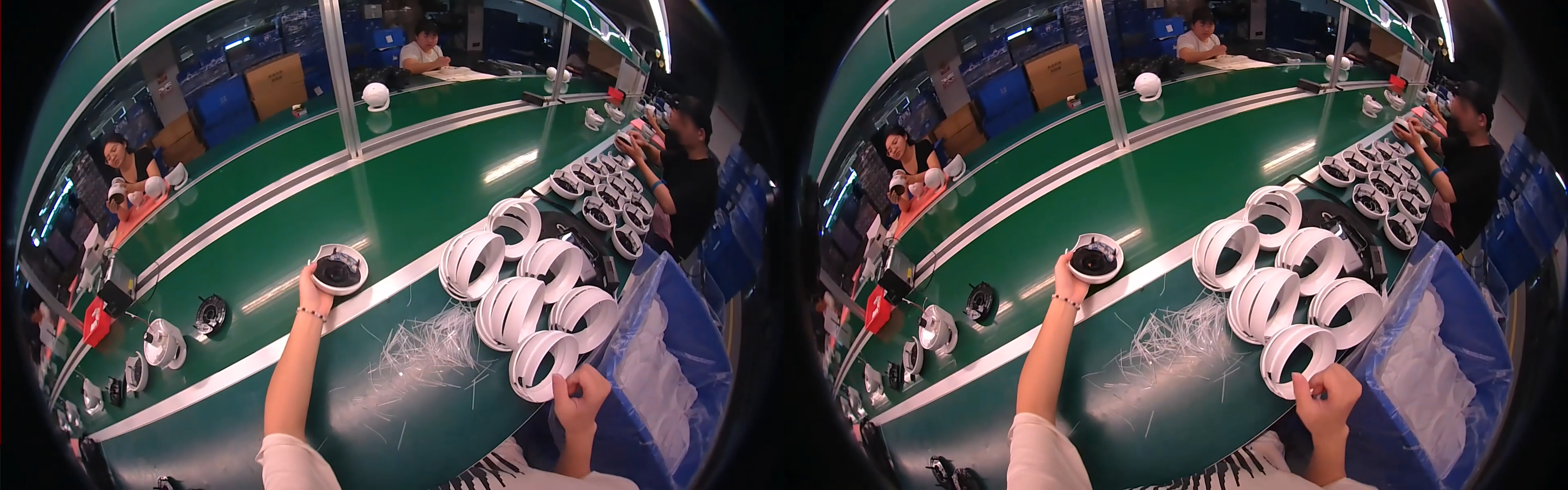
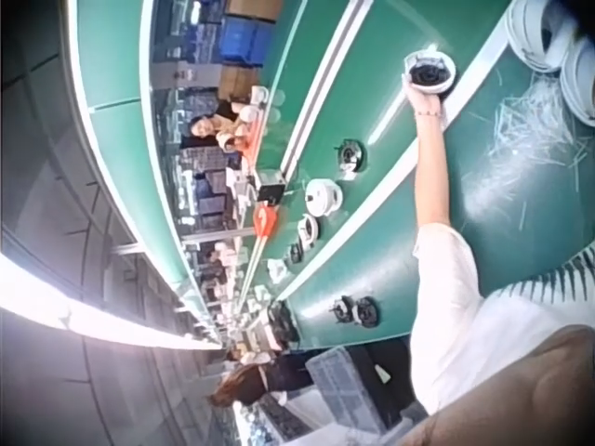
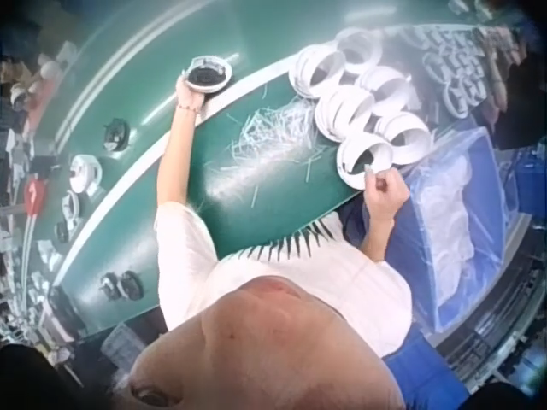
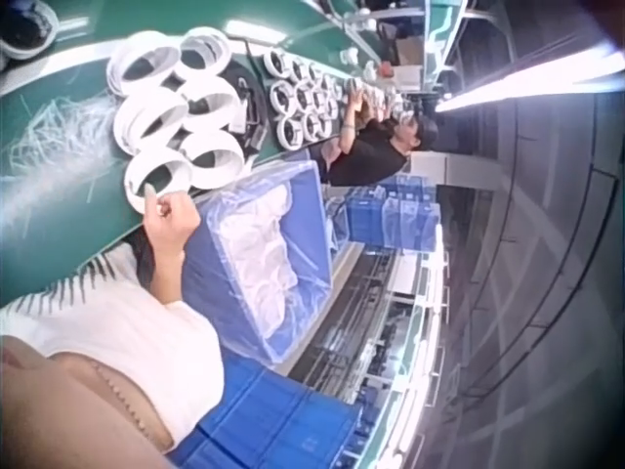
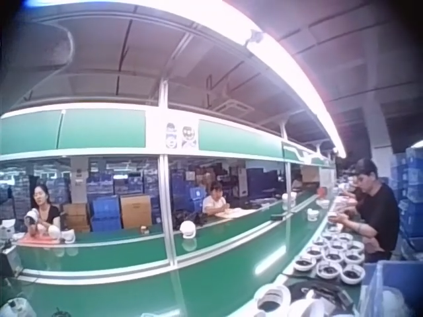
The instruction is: Assembling electronic components and housings for security cameras on a production line.
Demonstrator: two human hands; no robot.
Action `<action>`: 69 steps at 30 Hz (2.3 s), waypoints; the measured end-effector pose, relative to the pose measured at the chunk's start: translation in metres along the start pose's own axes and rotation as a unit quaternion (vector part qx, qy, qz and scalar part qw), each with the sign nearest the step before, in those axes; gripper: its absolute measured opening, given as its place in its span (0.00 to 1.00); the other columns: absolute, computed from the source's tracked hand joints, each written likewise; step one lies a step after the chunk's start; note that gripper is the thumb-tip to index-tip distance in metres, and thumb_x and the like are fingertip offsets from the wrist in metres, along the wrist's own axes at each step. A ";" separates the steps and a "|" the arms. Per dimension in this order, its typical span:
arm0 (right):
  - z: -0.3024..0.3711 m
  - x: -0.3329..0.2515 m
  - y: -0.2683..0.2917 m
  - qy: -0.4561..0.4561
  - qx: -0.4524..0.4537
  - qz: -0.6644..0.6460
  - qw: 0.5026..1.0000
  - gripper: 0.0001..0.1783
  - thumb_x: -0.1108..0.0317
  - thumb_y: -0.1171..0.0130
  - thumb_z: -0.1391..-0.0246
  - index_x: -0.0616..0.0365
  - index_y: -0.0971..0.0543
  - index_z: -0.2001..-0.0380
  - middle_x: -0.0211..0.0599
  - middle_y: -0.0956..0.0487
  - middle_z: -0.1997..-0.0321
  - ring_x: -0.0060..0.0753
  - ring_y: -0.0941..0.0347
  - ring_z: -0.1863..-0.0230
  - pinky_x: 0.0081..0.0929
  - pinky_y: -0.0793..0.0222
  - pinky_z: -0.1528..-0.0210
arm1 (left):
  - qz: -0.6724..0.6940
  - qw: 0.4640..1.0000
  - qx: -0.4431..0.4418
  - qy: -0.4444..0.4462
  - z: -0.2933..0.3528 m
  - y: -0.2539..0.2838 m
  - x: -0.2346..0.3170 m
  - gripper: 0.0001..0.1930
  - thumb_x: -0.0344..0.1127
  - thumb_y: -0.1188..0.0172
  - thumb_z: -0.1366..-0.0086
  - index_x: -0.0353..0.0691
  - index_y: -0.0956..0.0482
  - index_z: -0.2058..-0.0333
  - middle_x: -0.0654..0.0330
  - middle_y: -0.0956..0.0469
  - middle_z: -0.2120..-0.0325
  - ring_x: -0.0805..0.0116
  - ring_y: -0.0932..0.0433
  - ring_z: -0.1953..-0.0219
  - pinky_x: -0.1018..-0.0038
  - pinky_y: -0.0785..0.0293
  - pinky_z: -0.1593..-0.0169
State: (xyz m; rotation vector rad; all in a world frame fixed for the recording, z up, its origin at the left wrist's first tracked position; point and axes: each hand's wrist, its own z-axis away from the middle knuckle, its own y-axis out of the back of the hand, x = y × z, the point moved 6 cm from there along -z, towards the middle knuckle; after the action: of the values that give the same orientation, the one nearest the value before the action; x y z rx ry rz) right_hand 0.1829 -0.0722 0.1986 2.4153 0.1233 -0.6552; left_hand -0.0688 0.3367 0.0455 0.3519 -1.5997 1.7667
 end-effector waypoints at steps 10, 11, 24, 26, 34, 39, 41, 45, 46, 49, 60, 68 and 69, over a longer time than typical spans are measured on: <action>0.025 0.029 -0.052 -0.180 -0.120 -0.077 0.973 0.04 0.77 0.43 0.63 0.66 0.29 0.82 0.34 0.30 0.85 0.20 0.34 0.85 0.15 0.41 0.82 | -0.583 0.749 0.205 -0.240 -0.017 0.030 0.105 0.18 0.50 0.46 0.50 0.40 0.24 0.69 0.53 0.25 0.68 0.57 0.28 0.62 0.69 0.34 0.57; 0.030 0.034 -0.049 -0.167 -0.100 -0.078 0.978 0.04 0.78 0.44 0.63 0.66 0.29 0.81 0.35 0.30 0.84 0.22 0.33 0.83 0.15 0.40 0.79 | -0.650 0.663 0.232 -0.291 -0.014 0.041 0.135 0.17 0.48 0.46 0.50 0.41 0.25 0.70 0.53 0.26 0.68 0.56 0.29 0.62 0.66 0.34 0.58; 0.025 -0.057 -0.001 0.228 -0.001 -0.104 0.968 0.06 0.71 0.51 0.55 0.63 0.28 0.78 0.43 0.25 0.77 0.39 0.28 0.74 0.33 0.32 0.68 | -0.818 0.479 0.293 -0.126 0.029 0.157 0.216 0.29 0.40 0.44 0.54 0.35 0.38 0.52 0.44 0.32 0.59 0.51 0.33 0.54 0.67 0.38 0.50; 0.018 -0.099 -0.042 0.255 -0.184 -0.287 0.905 0.02 0.74 0.47 0.62 0.60 0.28 0.82 0.37 0.26 0.80 0.37 0.28 0.79 0.29 0.29 0.75 | -0.796 0.501 0.334 -0.061 0.035 0.149 0.208 0.33 0.43 0.41 0.59 0.35 0.36 0.52 0.47 0.32 0.56 0.54 0.36 0.51 0.70 0.40 0.48; 0.084 -0.162 -0.105 0.459 -0.441 -0.349 0.688 0.09 0.72 0.49 0.68 0.61 0.28 0.76 0.31 0.32 0.76 0.28 0.35 0.72 0.22 0.36 0.72 | -0.761 0.544 0.340 -0.100 0.056 0.163 0.207 0.21 0.47 0.38 0.64 0.38 0.24 0.72 0.53 0.24 0.71 0.58 0.25 0.68 0.71 0.30 0.62; 0.108 -0.183 -0.115 0.543 -0.472 -0.306 0.623 0.07 0.71 0.50 0.68 0.59 0.28 0.79 0.27 0.36 0.80 0.24 0.39 0.74 0.16 0.37 0.77 | -0.753 0.576 0.316 -0.037 0.054 0.140 0.185 0.18 0.49 0.41 0.60 0.44 0.21 0.74 0.54 0.25 0.67 0.58 0.26 0.63 0.70 0.31 0.57; 0.113 -0.184 -0.120 0.536 -0.493 -0.308 0.612 0.07 0.72 0.50 0.68 0.60 0.28 0.79 0.28 0.35 0.79 0.25 0.36 0.75 0.16 0.35 0.78 | -0.736 0.571 0.352 -0.089 0.055 0.123 0.178 0.28 0.39 0.39 0.62 0.31 0.33 0.60 0.45 0.32 0.59 0.54 0.30 0.57 0.69 0.33 0.54; 0.104 -0.172 -0.141 0.412 -0.544 -0.280 0.675 0.11 0.74 0.49 0.65 0.62 0.29 0.72 0.37 0.29 0.69 0.33 0.28 0.74 0.25 0.31 0.76 | -0.758 0.582 0.279 -0.092 0.048 0.109 0.168 0.33 0.37 0.40 0.60 0.36 0.41 0.53 0.49 0.36 0.54 0.56 0.36 0.52 0.65 0.38 0.50; 0.098 -0.172 -0.144 0.381 -0.539 -0.275 0.700 0.11 0.74 0.49 0.65 0.62 0.28 0.71 0.39 0.29 0.67 0.33 0.28 0.74 0.25 0.31 0.76 | -0.771 0.574 0.265 -0.076 0.048 0.108 0.165 0.33 0.37 0.40 0.60 0.39 0.41 0.52 0.51 0.35 0.55 0.56 0.36 0.51 0.63 0.39 0.49; 0.095 -0.191 -0.134 0.373 -0.512 -0.318 0.705 0.14 0.69 0.45 0.63 0.60 0.29 0.68 0.39 0.30 0.62 0.34 0.28 0.76 0.25 0.31 0.78 | -0.782 0.558 0.273 -0.041 0.048 0.099 0.158 0.29 0.36 0.42 0.58 0.42 0.37 0.54 0.54 0.32 0.56 0.57 0.35 0.52 0.62 0.39 0.50; 0.123 -0.179 -0.146 0.414 -0.599 -0.205 0.654 0.02 0.75 0.50 0.68 0.60 0.29 0.84 0.39 0.31 0.80 0.37 0.29 0.81 0.28 0.32 0.80 | -0.667 0.678 0.238 -0.196 0.090 0.085 0.168 0.17 0.32 0.38 0.62 0.36 0.29 0.69 0.55 0.26 0.71 0.63 0.27 0.66 0.73 0.32 0.61; 0.044 -0.165 -0.159 0.227 -0.491 -0.087 0.837 0.28 0.57 0.38 0.68 0.64 0.30 0.64 0.45 0.28 0.66 0.42 0.29 0.69 0.31 0.32 0.70 | -0.324 0.924 0.109 -0.169 0.167 0.058 0.135 0.16 0.19 0.48 0.52 0.31 0.40 0.64 0.55 0.29 0.72 0.72 0.26 0.73 0.80 0.31 0.67; 0.038 -0.170 -0.164 0.230 -0.448 -0.049 0.863 0.37 0.52 0.36 0.72 0.64 0.34 0.59 0.48 0.30 0.61 0.45 0.31 0.65 0.32 0.33 0.67 | -0.330 0.919 0.111 -0.186 0.173 0.053 0.133 0.16 0.19 0.49 0.52 0.31 0.41 0.63 0.54 0.28 0.72 0.72 0.26 0.71 0.79 0.30 0.66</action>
State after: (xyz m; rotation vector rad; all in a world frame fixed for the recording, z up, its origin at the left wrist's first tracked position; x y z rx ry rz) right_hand -0.0208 0.0480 0.1648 1.5964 0.6080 0.0043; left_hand -0.2427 0.2169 0.1231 1.2428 -1.2884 1.3863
